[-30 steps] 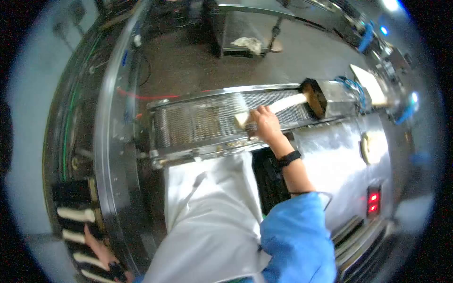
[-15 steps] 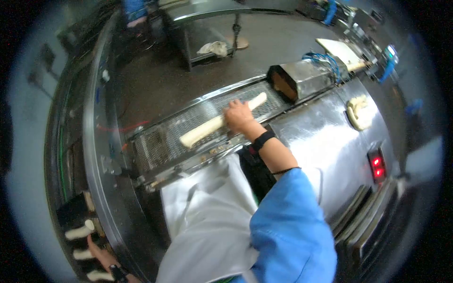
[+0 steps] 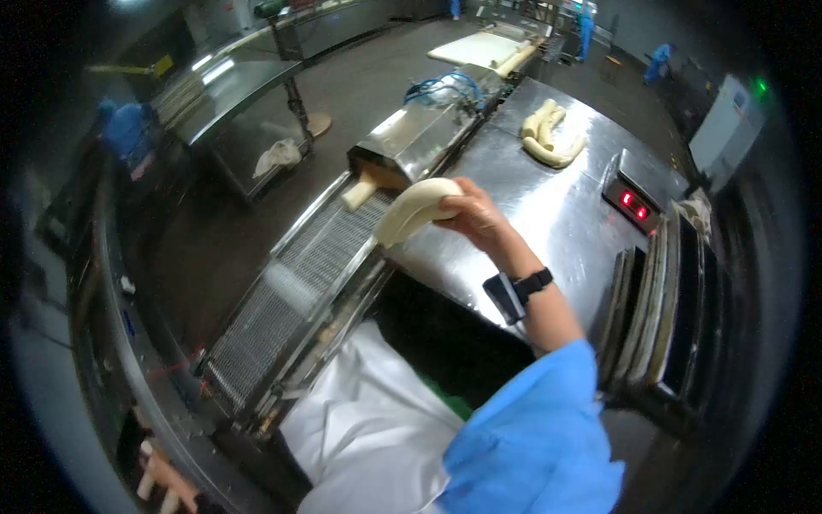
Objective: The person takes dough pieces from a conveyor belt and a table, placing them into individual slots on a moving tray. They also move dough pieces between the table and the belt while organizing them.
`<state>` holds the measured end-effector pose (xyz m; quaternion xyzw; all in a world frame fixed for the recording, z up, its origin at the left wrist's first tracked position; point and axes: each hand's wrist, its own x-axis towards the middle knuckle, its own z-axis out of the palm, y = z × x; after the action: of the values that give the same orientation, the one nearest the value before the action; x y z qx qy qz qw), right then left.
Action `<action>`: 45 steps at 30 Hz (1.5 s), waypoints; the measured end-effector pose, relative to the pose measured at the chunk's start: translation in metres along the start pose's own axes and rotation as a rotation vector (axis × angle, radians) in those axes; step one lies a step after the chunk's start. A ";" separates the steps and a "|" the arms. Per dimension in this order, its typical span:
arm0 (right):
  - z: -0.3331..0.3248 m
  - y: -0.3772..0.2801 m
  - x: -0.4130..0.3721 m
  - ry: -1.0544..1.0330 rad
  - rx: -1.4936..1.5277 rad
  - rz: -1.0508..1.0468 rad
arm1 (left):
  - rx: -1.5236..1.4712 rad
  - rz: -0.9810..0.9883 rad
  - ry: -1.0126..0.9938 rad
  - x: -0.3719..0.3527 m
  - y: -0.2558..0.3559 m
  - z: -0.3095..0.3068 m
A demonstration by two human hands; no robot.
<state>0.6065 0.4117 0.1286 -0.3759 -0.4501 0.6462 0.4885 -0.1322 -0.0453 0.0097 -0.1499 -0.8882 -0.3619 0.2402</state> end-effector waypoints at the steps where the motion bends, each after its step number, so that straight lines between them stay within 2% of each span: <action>1: -0.024 -0.014 -0.006 0.053 -0.005 -0.030 | -0.186 0.083 -0.113 -0.004 0.018 0.034; 2: -0.048 -0.029 -0.015 0.097 -0.026 -0.069 | -0.097 0.261 -0.186 -0.039 0.099 0.042; 3: -0.067 -0.045 -0.024 0.145 -0.049 -0.106 | -0.343 0.259 -0.433 -0.093 0.207 0.029; 4: -0.083 -0.063 -0.034 0.209 -0.079 -0.149 | -0.510 0.179 -0.628 -0.127 0.256 0.047; 5: -0.101 -0.080 -0.042 0.275 -0.111 -0.192 | -0.424 0.448 -0.739 -0.160 0.301 0.055; 7: -0.167 -0.099 -0.036 0.492 -0.169 -0.210 | -0.577 0.681 -1.027 -0.237 0.375 0.070; 8: -0.156 -0.119 -0.053 0.569 -0.169 -0.339 | -0.568 0.936 -1.071 -0.272 0.403 0.077; 9: -0.187 -0.132 -0.050 0.625 -0.171 -0.342 | -0.651 1.098 -1.179 -0.306 0.441 0.067; 11: -0.259 -0.153 -0.037 0.805 -0.240 -0.372 | -0.605 1.475 -1.282 -0.365 0.495 0.059; 13: -0.303 -0.170 -0.021 1.137 -0.314 -0.468 | -0.512 1.696 -1.380 -0.421 0.531 0.059; 14: -0.320 -0.175 -0.019 1.142 -0.307 -0.470 | -0.470 1.775 -1.381 -0.448 0.542 0.062; 16: -0.351 -0.185 -0.012 1.560 -0.595 -0.608 | -0.423 1.816 -1.399 -0.487 0.555 0.059; 17: -0.372 -0.185 -0.011 1.563 -0.583 -0.624 | -0.416 1.821 -1.373 -0.501 0.562 0.056; 19: -0.422 -0.174 -0.011 1.750 -0.854 -0.594 | -0.208 1.907 -1.320 -0.517 0.575 0.053; 20: -0.445 -0.165 -0.015 1.753 -0.846 -0.598 | -0.178 1.952 -1.267 -0.522 0.579 0.058; 21: -0.462 -0.152 -0.020 1.737 -0.918 -0.489 | -0.169 1.952 -1.268 -0.523 0.583 0.060; 22: -0.479 -0.140 -0.022 1.719 -0.984 -0.377 | -0.200 1.950 -1.306 -0.521 0.587 0.061; 23: -0.485 -0.128 -0.022 1.719 -0.973 -0.359 | -0.220 1.949 -1.348 -0.519 0.589 0.063; 25: -0.495 -0.099 -0.032 1.642 -1.207 -0.229 | -0.200 1.940 -1.364 -0.521 0.590 0.065; 26: -0.505 -0.085 -0.036 1.592 -1.379 -0.278 | -0.207 1.922 -1.374 -0.521 0.589 0.065; 27: -0.497 -0.082 -0.035 1.620 -1.370 -0.303 | -0.182 1.944 -1.389 -0.521 0.590 0.065; 29: -0.475 -0.090 -0.026 1.694 -1.243 -0.040 | -0.218 1.905 -1.403 -0.524 0.594 0.063; 31: -0.446 -0.088 -0.002 1.936 -1.487 0.113 | -0.188 1.919 -1.408 -0.525 0.595 0.061; 33: -0.440 -0.078 0.015 1.645 -1.606 -0.196 | -0.174 1.926 -1.397 -0.526 0.596 0.061; 35: -0.400 -0.069 0.035 1.440 -1.658 -0.440 | -0.147 1.940 -1.356 -0.526 0.595 0.061; 37: -0.360 -0.062 0.047 1.234 -1.602 -0.583 | -0.146 1.933 -1.371 -0.526 0.595 0.060; 38: -0.346 -0.057 0.050 1.235 -1.605 -0.579 | -0.147 1.923 -1.379 -0.526 0.595 0.060; 40: -0.329 -0.050 0.053 1.034 -1.567 -0.509 | -0.160 1.919 -1.381 -0.526 0.594 0.061; 45: -0.352 -0.047 0.042 1.015 -1.622 -0.440 | -0.167 1.932 -1.361 -0.525 0.592 0.063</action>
<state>0.9361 0.5332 0.0612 -0.7384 -0.5538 -0.2026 0.3272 0.5490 0.3619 0.0281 -0.9357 -0.3255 0.0668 -0.1187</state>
